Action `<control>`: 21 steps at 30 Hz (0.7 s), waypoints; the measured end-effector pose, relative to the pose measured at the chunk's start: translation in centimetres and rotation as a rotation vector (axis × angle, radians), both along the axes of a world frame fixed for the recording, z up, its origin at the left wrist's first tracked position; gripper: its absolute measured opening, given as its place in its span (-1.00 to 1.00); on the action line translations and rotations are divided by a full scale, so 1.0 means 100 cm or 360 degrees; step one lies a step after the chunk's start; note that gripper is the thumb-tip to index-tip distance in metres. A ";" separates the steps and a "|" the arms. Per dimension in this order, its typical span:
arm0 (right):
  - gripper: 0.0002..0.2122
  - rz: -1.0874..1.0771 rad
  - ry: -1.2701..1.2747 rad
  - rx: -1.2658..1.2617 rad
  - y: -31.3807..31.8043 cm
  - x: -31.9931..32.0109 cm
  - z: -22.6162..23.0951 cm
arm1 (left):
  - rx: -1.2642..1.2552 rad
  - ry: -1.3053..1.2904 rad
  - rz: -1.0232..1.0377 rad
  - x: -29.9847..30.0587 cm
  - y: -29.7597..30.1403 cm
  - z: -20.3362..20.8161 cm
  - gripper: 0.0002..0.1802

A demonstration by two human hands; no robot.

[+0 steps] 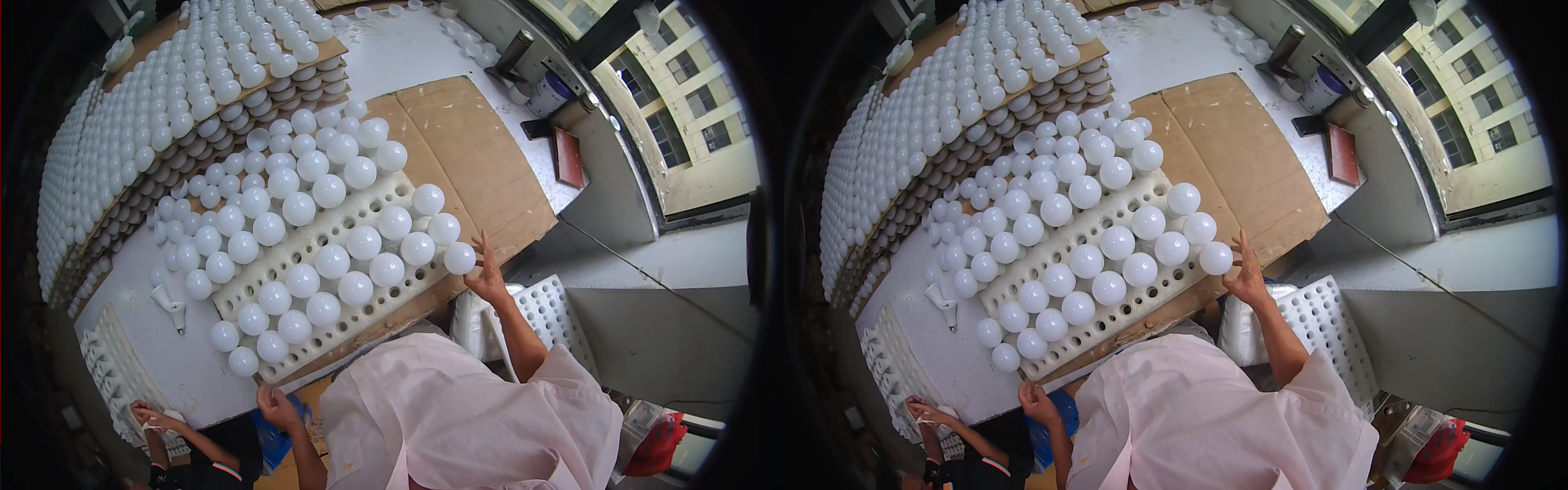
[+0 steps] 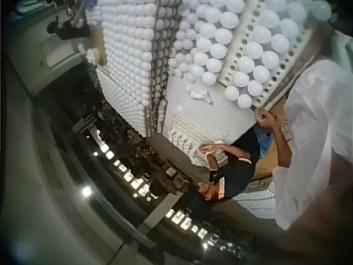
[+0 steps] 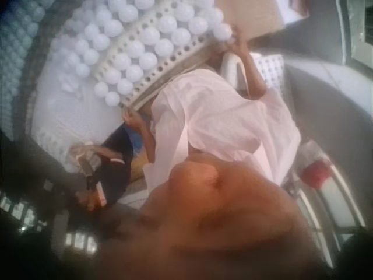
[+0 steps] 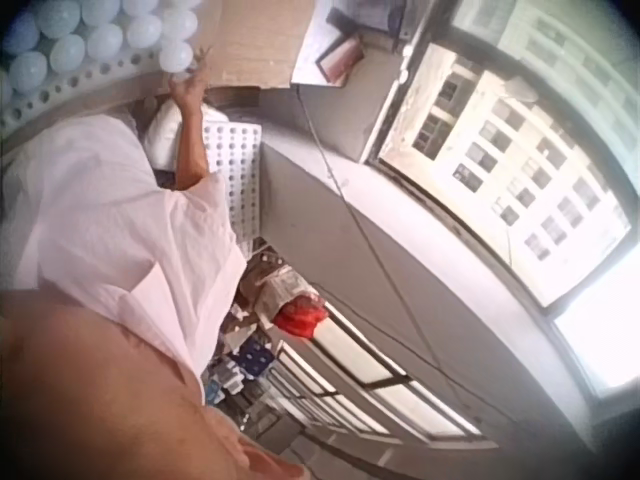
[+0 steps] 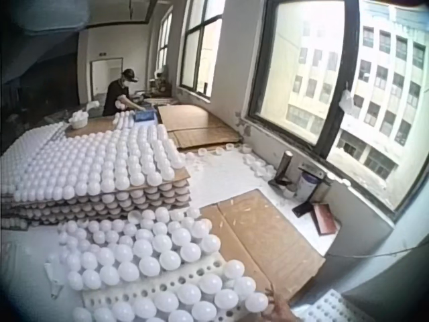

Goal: The person assembles light bulbs by attaching round diffuser covers onto bulb bases by hand, placing covers into a foam holder, and organizing the assembled bulbs on the workbench.

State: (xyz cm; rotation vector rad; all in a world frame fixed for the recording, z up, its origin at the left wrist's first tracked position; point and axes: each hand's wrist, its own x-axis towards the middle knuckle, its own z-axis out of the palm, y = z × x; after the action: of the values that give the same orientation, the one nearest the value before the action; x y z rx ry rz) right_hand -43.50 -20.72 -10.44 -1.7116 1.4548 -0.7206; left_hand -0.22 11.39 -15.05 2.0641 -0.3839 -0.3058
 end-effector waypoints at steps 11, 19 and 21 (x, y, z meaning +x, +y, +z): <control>-0.62 0.0615 0.0615 -0.0114 -0.017 0.012 -0.042 | 0.0651 -0.0022 -0.0341 0.007 -0.046 0.005 -0.02; -0.63 0.0440 0.0568 -0.0116 -0.019 0.022 -0.026 | 0.0393 -0.0357 -0.0486 0.023 -0.025 -0.022 -0.41; -0.60 0.0426 0.0694 -0.0120 -0.023 0.013 -0.039 | 0.0544 -0.0482 -0.0498 0.028 -0.028 -0.023 -0.51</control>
State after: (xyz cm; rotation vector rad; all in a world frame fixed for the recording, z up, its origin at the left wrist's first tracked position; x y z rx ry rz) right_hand -42.19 -23.01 -14.35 -2.1660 1.4482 -0.2687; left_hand 2.55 8.64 -17.40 2.3921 -0.8958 -0.2575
